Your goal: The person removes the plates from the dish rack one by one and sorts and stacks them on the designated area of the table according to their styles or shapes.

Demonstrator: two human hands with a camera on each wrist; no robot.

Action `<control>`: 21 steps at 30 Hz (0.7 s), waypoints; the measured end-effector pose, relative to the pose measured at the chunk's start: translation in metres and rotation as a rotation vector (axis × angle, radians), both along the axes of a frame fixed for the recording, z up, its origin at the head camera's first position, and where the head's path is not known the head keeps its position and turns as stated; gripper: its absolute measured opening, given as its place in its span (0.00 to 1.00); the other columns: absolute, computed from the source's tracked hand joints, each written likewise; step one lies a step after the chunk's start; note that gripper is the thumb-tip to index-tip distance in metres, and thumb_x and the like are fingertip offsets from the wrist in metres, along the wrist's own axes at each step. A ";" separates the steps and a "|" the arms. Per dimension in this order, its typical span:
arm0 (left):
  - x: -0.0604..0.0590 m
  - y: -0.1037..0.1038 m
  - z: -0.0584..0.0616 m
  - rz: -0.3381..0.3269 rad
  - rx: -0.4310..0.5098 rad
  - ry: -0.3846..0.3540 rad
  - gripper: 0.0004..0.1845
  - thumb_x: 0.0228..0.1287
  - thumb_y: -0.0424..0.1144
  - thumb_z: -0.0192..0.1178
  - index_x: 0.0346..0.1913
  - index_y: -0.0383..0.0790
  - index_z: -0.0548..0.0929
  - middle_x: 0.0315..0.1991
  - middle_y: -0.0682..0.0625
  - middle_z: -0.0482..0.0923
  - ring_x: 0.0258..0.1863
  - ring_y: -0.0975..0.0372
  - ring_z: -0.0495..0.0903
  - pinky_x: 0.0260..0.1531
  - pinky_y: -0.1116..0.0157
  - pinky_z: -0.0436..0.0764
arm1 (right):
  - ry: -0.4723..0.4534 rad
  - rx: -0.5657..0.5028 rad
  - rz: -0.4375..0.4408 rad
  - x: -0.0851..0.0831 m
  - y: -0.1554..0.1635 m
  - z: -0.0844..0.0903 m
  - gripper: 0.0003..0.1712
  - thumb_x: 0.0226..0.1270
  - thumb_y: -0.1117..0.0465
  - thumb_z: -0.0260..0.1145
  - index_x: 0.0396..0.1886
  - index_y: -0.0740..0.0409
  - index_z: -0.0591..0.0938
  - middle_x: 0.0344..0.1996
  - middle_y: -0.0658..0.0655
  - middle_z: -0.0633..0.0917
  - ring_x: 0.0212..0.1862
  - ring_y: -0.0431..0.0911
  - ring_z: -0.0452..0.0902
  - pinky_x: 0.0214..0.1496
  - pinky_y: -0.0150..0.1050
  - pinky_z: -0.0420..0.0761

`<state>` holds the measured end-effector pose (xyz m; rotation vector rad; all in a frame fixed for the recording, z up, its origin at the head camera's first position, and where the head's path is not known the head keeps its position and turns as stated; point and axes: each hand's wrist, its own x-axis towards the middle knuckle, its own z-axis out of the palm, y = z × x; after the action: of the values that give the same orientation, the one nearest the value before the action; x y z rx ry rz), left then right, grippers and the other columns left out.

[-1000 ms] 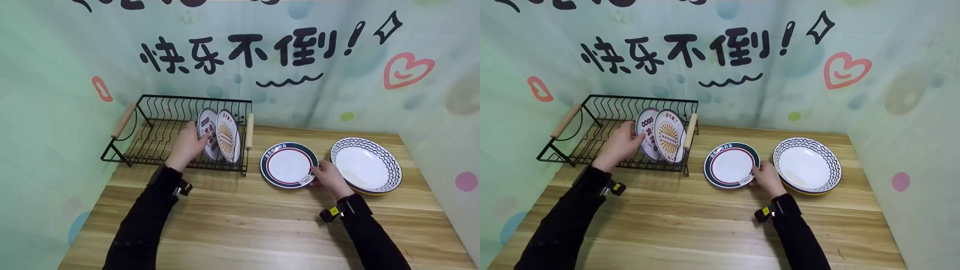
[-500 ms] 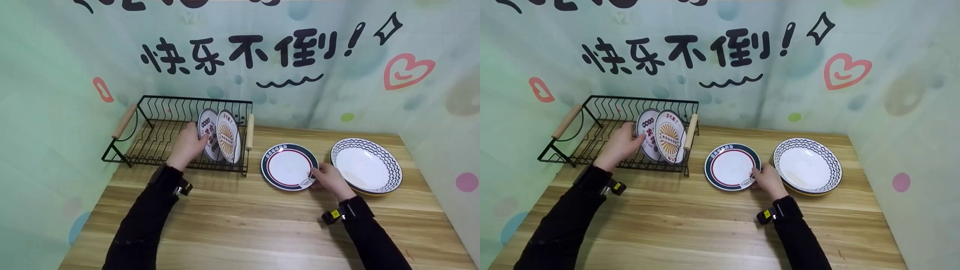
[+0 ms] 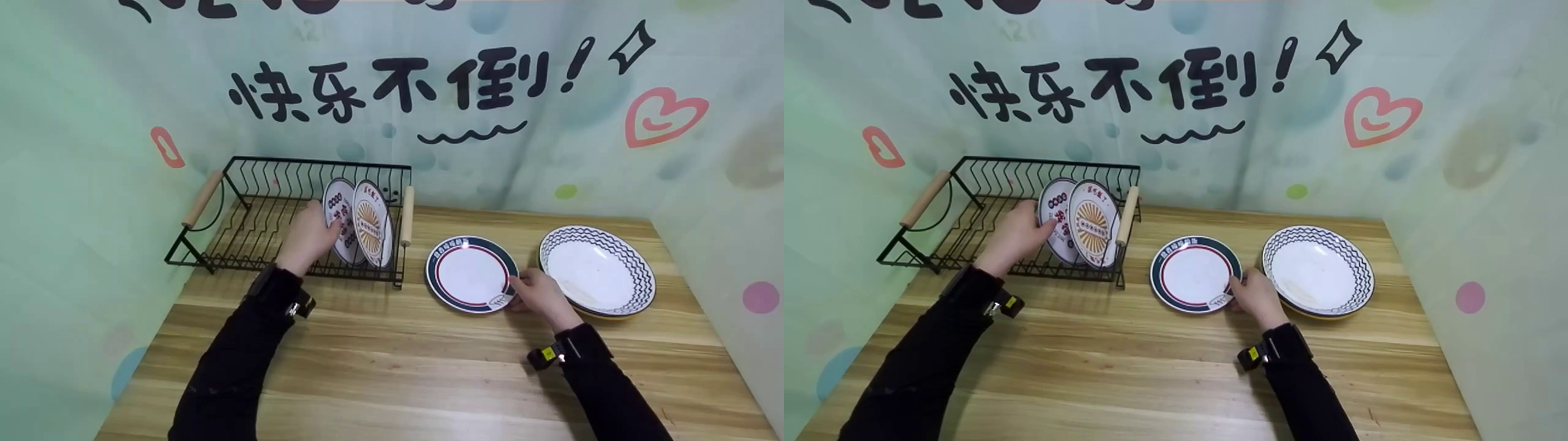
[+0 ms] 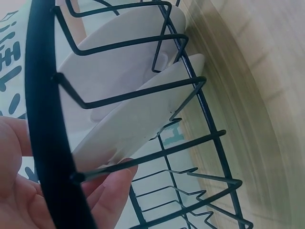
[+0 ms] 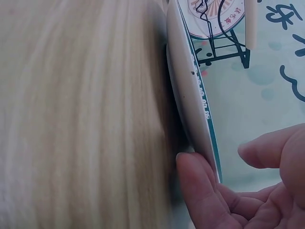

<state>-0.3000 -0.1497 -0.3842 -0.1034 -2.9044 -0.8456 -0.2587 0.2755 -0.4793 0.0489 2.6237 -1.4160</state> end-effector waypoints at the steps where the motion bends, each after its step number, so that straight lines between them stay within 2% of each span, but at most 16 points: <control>1: -0.001 0.000 0.000 0.004 -0.001 -0.002 0.32 0.70 0.44 0.57 0.61 0.16 0.65 0.45 0.28 0.78 0.42 0.40 0.80 0.40 0.47 0.83 | 0.000 0.002 0.001 0.000 0.000 0.000 0.23 0.75 0.61 0.55 0.54 0.81 0.71 0.32 0.67 0.84 0.25 0.47 0.84 0.30 0.39 0.87; 7: -0.003 0.001 0.000 0.015 -0.018 -0.010 0.28 0.71 0.43 0.56 0.58 0.18 0.68 0.43 0.31 0.78 0.39 0.42 0.80 0.36 0.49 0.83 | 0.026 0.033 0.014 0.003 0.001 0.003 0.23 0.75 0.62 0.55 0.55 0.81 0.69 0.38 0.72 0.84 0.28 0.49 0.85 0.31 0.40 0.87; 12: -0.003 0.002 -0.001 -0.003 -0.008 -0.007 0.26 0.70 0.41 0.56 0.56 0.17 0.70 0.41 0.30 0.78 0.37 0.42 0.80 0.36 0.50 0.83 | 0.057 0.070 -0.008 0.008 0.001 0.006 0.23 0.74 0.61 0.57 0.55 0.79 0.70 0.42 0.72 0.83 0.31 0.50 0.85 0.34 0.41 0.87; 17: -0.004 0.002 -0.001 -0.010 -0.002 -0.004 0.25 0.70 0.40 0.57 0.54 0.17 0.70 0.41 0.31 0.78 0.37 0.42 0.80 0.36 0.50 0.82 | 0.134 0.191 -0.013 0.012 0.002 0.010 0.24 0.74 0.60 0.58 0.55 0.79 0.71 0.41 0.71 0.84 0.36 0.55 0.85 0.43 0.48 0.85; 21: -0.004 0.001 -0.001 -0.015 0.004 -0.011 0.23 0.70 0.38 0.56 0.54 0.17 0.70 0.41 0.30 0.78 0.38 0.42 0.80 0.37 0.49 0.82 | 0.211 0.287 0.000 0.015 0.001 0.012 0.24 0.73 0.59 0.59 0.55 0.79 0.72 0.42 0.72 0.84 0.42 0.61 0.83 0.50 0.55 0.80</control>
<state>-0.3038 -0.1484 -0.3850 -0.1203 -2.9156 -0.8576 -0.2440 0.2767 -0.4673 -0.0709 2.9806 -1.0859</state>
